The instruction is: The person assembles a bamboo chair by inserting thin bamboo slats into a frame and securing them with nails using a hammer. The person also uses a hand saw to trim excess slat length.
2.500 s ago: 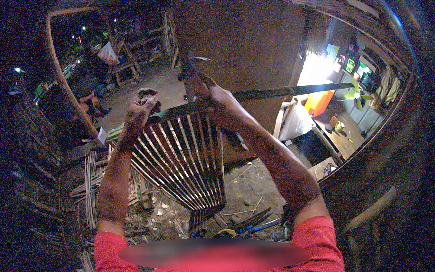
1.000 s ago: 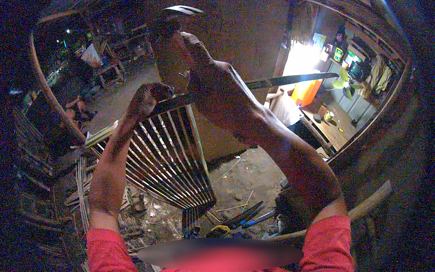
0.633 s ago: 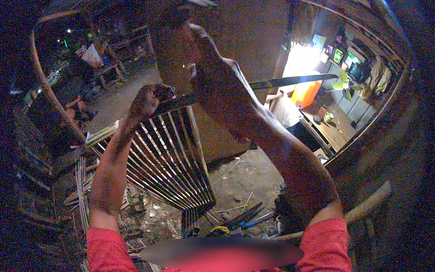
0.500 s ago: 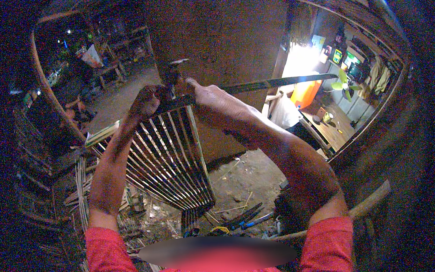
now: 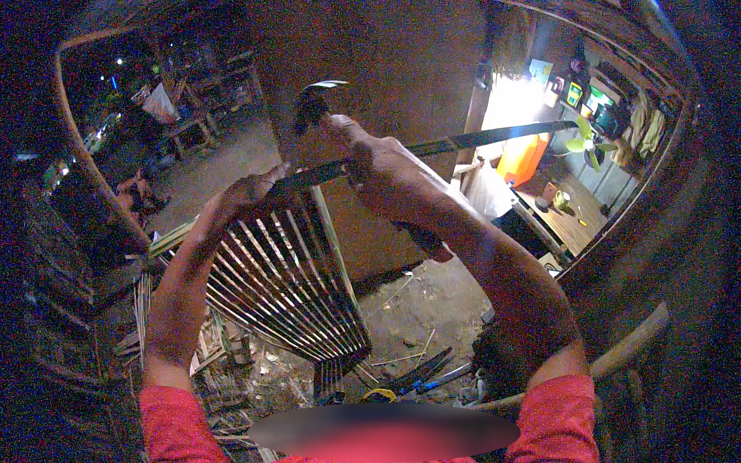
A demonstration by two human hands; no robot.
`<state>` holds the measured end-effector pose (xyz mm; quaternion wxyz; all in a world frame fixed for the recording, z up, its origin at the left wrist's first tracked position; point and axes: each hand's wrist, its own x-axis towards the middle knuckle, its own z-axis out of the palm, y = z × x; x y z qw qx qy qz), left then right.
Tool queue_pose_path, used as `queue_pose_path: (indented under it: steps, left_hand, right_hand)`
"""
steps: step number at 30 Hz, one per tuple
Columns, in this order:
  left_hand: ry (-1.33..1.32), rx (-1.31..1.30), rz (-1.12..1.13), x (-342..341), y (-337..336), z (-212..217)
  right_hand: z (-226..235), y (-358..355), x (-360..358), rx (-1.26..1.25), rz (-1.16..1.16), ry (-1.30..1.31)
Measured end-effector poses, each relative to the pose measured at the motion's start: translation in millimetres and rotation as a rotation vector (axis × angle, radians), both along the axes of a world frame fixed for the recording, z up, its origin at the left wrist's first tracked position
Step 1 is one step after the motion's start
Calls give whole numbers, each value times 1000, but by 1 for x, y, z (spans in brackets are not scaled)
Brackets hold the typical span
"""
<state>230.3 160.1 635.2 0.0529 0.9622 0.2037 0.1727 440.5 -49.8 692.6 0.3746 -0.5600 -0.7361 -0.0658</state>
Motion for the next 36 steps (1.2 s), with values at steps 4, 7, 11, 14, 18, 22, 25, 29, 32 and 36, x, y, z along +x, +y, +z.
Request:
queue_pose_path:
  steps: [4, 7, 11, 14, 18, 22, 25, 29, 32, 36]
  left_hand:
    - [114, 165, 54, -9, 0, 0]
    - [144, 48, 79, -12, 0, 2]
    - [107, 39, 81, -13, 0, 0]
    - [57, 108, 50, -13, 3, -4]
    - [-134, 108, -141, -16, 9, -4]
    - [79, -326, 142, -13, 11, 0]
    - [50, -256, 118, -11, 10, -4]
    - [-127, -245, 12, -13, 15, -17]
    - [-117, 38, -59, -11, 24, -24]
    - [10, 106, 8, -8, 30, -30]
  right_hand:
    - [-16, -18, 15, -148, -84, 67]
    - [-24, -24, 13, -383, -186, 105]
    - [-27, -24, 9, -433, -185, 131]
    - [-24, -22, 5, -405, -158, 139]
    - [-9, -24, -12, -184, -29, 139]
    - [28, -29, -28, 118, 36, 143]
    - [48, -26, -25, 115, -73, 190]
    - [33, 4, -41, -131, -84, 40]
    - [35, 11, -53, -618, -113, -12]
    - [70, -9, -51, -167, -139, 133]
